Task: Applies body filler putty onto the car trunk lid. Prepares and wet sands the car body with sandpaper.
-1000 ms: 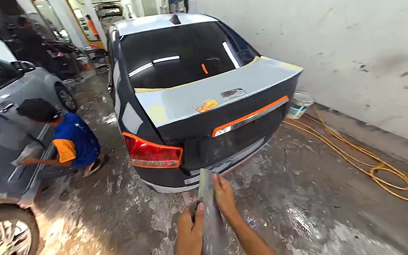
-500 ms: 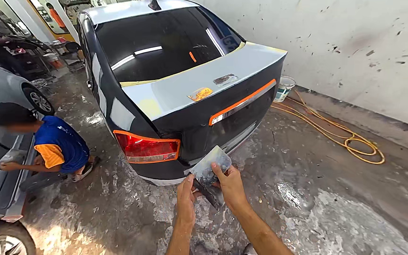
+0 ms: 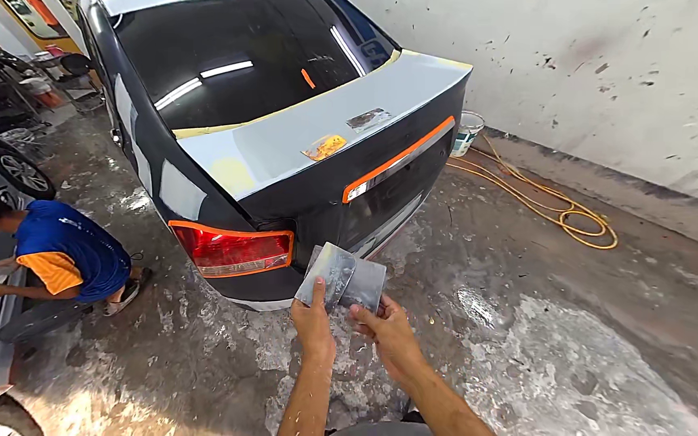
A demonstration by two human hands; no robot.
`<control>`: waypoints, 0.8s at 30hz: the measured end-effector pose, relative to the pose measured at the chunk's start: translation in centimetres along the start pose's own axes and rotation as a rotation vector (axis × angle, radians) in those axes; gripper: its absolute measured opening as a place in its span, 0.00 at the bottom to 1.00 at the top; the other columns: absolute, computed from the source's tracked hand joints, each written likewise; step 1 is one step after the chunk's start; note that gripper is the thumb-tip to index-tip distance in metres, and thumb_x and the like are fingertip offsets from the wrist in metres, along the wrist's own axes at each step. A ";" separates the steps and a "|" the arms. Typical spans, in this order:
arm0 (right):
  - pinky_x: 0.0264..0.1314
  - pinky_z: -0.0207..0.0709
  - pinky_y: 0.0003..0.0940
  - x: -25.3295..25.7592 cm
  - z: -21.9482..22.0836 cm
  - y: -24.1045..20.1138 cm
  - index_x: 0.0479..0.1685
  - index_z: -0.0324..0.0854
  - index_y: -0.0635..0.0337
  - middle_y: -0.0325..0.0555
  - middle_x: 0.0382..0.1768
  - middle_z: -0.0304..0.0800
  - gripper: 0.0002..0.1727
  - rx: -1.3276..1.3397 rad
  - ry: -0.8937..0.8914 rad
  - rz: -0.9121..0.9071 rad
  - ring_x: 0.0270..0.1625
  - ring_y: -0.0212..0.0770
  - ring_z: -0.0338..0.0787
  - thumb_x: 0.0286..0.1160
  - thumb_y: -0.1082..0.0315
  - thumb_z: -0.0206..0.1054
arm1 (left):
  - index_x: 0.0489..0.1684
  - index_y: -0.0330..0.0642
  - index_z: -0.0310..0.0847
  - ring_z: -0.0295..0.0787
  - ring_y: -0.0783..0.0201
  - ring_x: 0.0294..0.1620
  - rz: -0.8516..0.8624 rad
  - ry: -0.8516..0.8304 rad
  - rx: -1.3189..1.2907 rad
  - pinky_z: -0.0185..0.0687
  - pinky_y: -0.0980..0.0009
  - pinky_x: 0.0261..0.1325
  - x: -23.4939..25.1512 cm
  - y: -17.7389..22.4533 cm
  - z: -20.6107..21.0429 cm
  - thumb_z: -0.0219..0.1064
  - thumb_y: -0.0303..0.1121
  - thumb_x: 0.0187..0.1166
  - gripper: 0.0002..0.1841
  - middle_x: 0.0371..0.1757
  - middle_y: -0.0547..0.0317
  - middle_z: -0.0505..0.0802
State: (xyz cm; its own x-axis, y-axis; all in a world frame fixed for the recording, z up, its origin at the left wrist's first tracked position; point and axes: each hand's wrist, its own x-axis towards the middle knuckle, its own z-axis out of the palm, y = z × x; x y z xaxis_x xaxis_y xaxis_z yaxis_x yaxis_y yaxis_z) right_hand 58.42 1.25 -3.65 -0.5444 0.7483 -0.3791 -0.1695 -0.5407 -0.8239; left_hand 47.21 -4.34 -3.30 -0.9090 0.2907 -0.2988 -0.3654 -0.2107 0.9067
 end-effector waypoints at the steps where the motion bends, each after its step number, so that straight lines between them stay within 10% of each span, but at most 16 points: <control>1: 0.32 0.86 0.31 0.8 -0.6 -0.2 0.58 0.80 0.70 0.53 0.38 0.93 0.16 0.043 0.039 -0.009 0.33 0.40 0.92 0.72 0.80 0.72 | 0.56 0.28 0.79 0.91 0.58 0.48 -0.005 -0.002 -0.012 0.89 0.61 0.52 0.0 0.4 -0.2 0.67 0.30 0.83 0.13 0.47 0.44 0.92; 3: 0.30 0.78 0.25 2.6 -2.8 -1.2 0.44 0.78 0.62 0.42 0.30 0.86 0.03 0.133 0.104 -0.026 0.28 0.31 0.83 0.84 0.73 0.60 | 0.59 0.28 0.77 0.90 0.59 0.48 0.000 0.005 -0.050 0.88 0.63 0.54 0.1 1.2 -1.1 0.65 0.27 0.83 0.13 0.48 0.44 0.91; 9: 0.54 0.86 0.44 4.6 -6.6 -4.1 0.66 0.77 0.65 0.53 0.49 0.88 0.21 -0.153 0.268 -0.096 0.50 0.42 0.90 0.95 0.57 0.48 | 0.72 0.29 0.66 0.89 0.65 0.52 0.034 -0.080 -0.025 0.88 0.67 0.56 0.3 0.4 -5.3 0.58 0.27 0.78 0.23 0.54 0.49 0.88; 15: 0.52 0.91 0.42 2.7 -2.6 -2.9 0.52 0.80 0.64 0.52 0.43 0.94 0.26 -0.481 -0.134 -0.080 0.45 0.44 0.95 0.57 0.63 0.86 | 0.64 0.36 0.70 0.89 0.71 0.52 0.015 -0.312 -0.106 0.87 0.69 0.59 -1.6 -1.4 -6.1 0.60 0.33 0.70 0.22 0.50 0.61 0.90; 19: 0.50 0.90 0.37 2.8 -1.5 -3.1 0.50 0.79 0.62 0.49 0.39 0.94 0.24 -0.554 -0.282 -0.005 0.42 0.41 0.95 0.60 0.60 0.85 | 0.57 0.43 0.83 0.94 0.60 0.48 -0.191 -0.318 -0.406 0.92 0.56 0.49 -2.7 0.3 -7.1 0.80 0.56 0.54 0.34 0.47 0.55 0.95; 24: 0.49 0.88 0.34 2.8 -0.7 -3.1 0.45 0.78 0.60 0.46 0.36 0.93 0.23 -0.622 -0.374 0.036 0.41 0.38 0.94 0.61 0.59 0.84 | 0.51 0.46 0.88 0.94 0.50 0.52 -0.406 -0.373 -0.616 0.91 0.45 0.52 -1.5 1.5 -8.7 0.79 0.74 0.41 0.44 0.48 0.46 0.95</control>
State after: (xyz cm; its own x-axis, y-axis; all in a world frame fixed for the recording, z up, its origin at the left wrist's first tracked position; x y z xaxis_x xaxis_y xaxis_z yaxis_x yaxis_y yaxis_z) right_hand 58.02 5.26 -2.42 -0.8042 0.4922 -0.3331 0.2922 -0.1606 -0.9428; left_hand 46.32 -13.20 -4.04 -0.5957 0.7221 -0.3517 -0.7943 -0.4648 0.3911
